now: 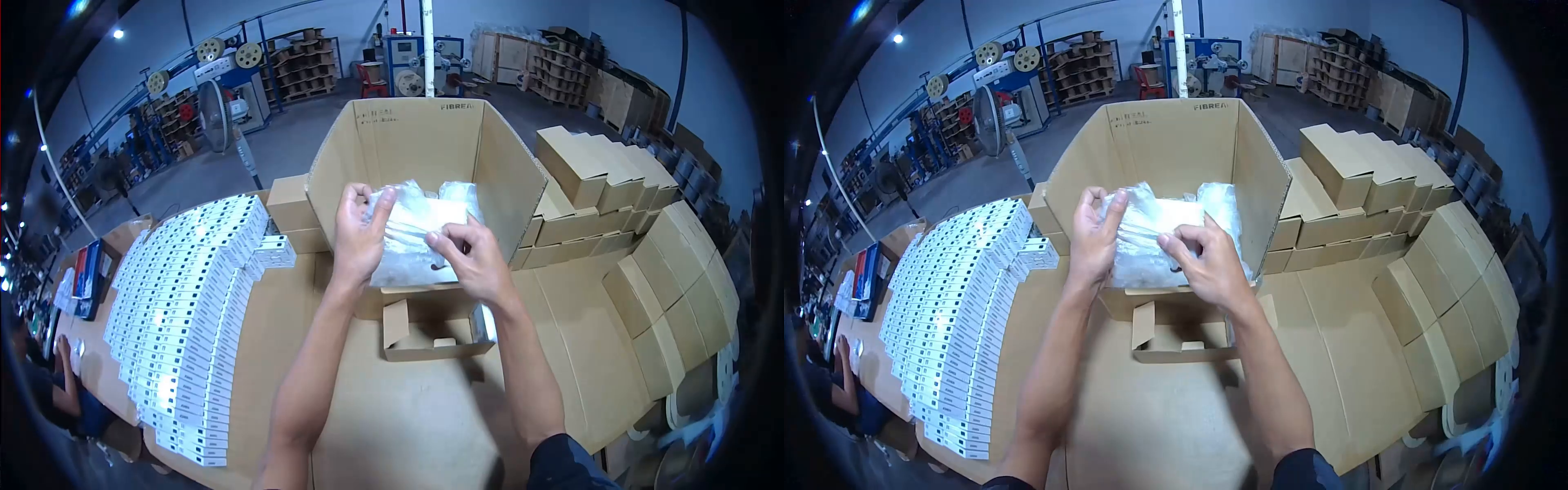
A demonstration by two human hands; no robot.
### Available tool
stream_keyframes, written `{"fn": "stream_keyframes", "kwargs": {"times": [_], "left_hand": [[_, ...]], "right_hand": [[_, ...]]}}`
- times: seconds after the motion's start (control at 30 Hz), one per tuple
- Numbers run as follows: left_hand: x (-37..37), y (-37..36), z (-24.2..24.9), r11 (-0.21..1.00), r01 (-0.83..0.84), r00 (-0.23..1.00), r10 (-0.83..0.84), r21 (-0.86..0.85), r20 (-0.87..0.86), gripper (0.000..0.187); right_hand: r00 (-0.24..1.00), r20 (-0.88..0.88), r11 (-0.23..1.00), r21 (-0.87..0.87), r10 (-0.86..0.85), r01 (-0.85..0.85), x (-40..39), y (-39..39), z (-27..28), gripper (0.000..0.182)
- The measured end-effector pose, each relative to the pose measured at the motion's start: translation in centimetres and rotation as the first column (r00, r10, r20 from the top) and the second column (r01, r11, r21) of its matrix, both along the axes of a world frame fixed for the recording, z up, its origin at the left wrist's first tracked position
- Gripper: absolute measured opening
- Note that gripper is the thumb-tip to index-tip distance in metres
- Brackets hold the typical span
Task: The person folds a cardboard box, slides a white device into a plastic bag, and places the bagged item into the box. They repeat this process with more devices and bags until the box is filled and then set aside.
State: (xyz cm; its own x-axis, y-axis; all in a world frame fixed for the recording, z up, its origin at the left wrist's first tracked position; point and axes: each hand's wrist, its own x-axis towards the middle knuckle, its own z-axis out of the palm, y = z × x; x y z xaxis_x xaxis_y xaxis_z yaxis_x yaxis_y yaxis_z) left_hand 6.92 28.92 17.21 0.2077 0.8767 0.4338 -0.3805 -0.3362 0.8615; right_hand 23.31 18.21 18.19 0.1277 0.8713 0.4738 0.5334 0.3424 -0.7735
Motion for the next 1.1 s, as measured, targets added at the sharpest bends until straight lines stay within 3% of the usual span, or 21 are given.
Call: {"fn": "stream_keyframes", "kwargs": {"times": [0.07,0.1,0.2,0.23,0.27,0.33,0.37,0.43,0.6,0.67,0.7,0.77,0.83,0.9,0.97,1.03,1.07,1.1], "left_hand": [[-1.2,-2.3,0.5,0.999,0.036,0.995,-0.033,-0.038,0.092,0.028],[-1.8,-3.8,1.0,0.998,0.057,0.973,-0.047,-0.037,0.225,0.032],[-3.2,-6.7,-2.1,0.998,-0.042,0.965,0.03,0.043,0.26,0.034],[-3.5,-8.8,-2.8,0.998,0.046,0.983,-0.051,0.031,0.177,0.038],[-3.4,-11.2,-3.3,1.0,0.02,0.999,-0.021,0.017,0.05,0.036],[-4.0,-15.3,-3.4,0.992,0.066,0.998,-0.066,-0.106,0.0,0.031],[-4.3,-16.9,-4.1,0.995,0.018,1.0,-0.018,-0.101,-0.001,0.03],[-4.8,-19.3,-5.1,0.995,-0.072,0.997,0.073,-0.069,0.002,0.027],[-5.8,-24.4,-8.1,0.983,0.05,0.998,-0.054,-0.176,-0.019,0.021],[-6.0,-25.2,-8.8,0.988,0.076,0.997,-0.076,-0.132,0.005,0.022],[-5.9,-25.9,-9.3,0.974,0.115,0.989,-0.093,-0.194,0.117,0.021],[-5.6,-27.0,-9.4,0.953,0.1,0.978,-0.042,-0.285,0.203,0.02],[-5.5,-27.0,-9.1,0.935,0.072,0.969,0.018,-0.349,0.247,0.019],[-5.9,-27.0,-9.0,0.912,0.029,0.968,0.077,-0.409,0.239,0.019],[-9.0,-23.9,-12.3,0.956,0.175,0.915,-0.071,-0.234,0.398,0.022],[-11.1,-22.9,-11.9,0.983,0.094,0.916,-0.023,-0.159,0.401,0.023],[-11.5,-22.4,-11.0,0.985,-0.05,0.935,0.104,-0.163,0.338,0.022],[-11.6,-22.9,-9.6,0.981,-0.188,0.962,0.192,-0.04,0.192,0.021]], "right_hand": [[0.99,-0.119,0.995,0.049,-0.079,0.085,-1.2,-2.3,-1.2,0.03],[0.985,-0.151,0.992,0.075,-0.087,0.099,-1.4,-3.3,-1.9,0.028],[0.975,-0.197,0.988,0.093,-0.107,0.127,-2.6,-7.0,-3.9,0.027],[0.959,-0.263,0.991,0.063,-0.101,0.122,-3.5,-8.3,-4.0,0.028],[0.953,-0.29,0.992,0.07,-0.084,0.109,-4.2,-9.4,-4.6,0.028],[0.936,-0.349,0.993,0.076,-0.054,0.086,-5.5,-11.9,-5.8,0.028],[0.95,-0.292,0.993,-0.057,-0.112,0.1,-5.4,-13.5,-6.2,0.026],[0.945,-0.313,0.994,0.022,-0.099,0.111,-6.6,-15.4,-6.7,0.026],[0.888,-0.439,0.99,-0.026,-0.139,0.142,-8.1,-18.5,-8.4,0.029],[0.762,-0.634,0.992,-0.085,-0.129,0.097,-8.3,-19.0,-8.6,0.032],[0.694,-0.709,0.992,-0.084,-0.126,0.094,-8.5,-18.8,-9.6,0.032],[0.715,-0.693,0.996,-0.054,-0.093,0.077,-9.1,-19.8,-10.4,0.031],[0.873,-0.488,0.999,0.024,-0.017,0.033,-9.8,-20.8,-10.5,0.029],[0.925,-0.38,0.992,-0.123,-0.013,-0.036,-9.1,-22.5,-11.2,0.026],[0.939,-0.342,0.984,-0.174,-0.023,-0.039,-8.8,-23.1,-11.5,0.024],[0.922,-0.383,0.991,-0.134,-0.062,0.011,-9.0,-23.5,-11.8,0.022],[0.913,-0.401,0.993,-0.109,-0.081,0.04,-9.0,-23.6,-11.9,0.021],[0.922,-0.375,0.994,-0.084,-0.095,0.068,-8.9,-23.6,-12.0,0.021]]}}
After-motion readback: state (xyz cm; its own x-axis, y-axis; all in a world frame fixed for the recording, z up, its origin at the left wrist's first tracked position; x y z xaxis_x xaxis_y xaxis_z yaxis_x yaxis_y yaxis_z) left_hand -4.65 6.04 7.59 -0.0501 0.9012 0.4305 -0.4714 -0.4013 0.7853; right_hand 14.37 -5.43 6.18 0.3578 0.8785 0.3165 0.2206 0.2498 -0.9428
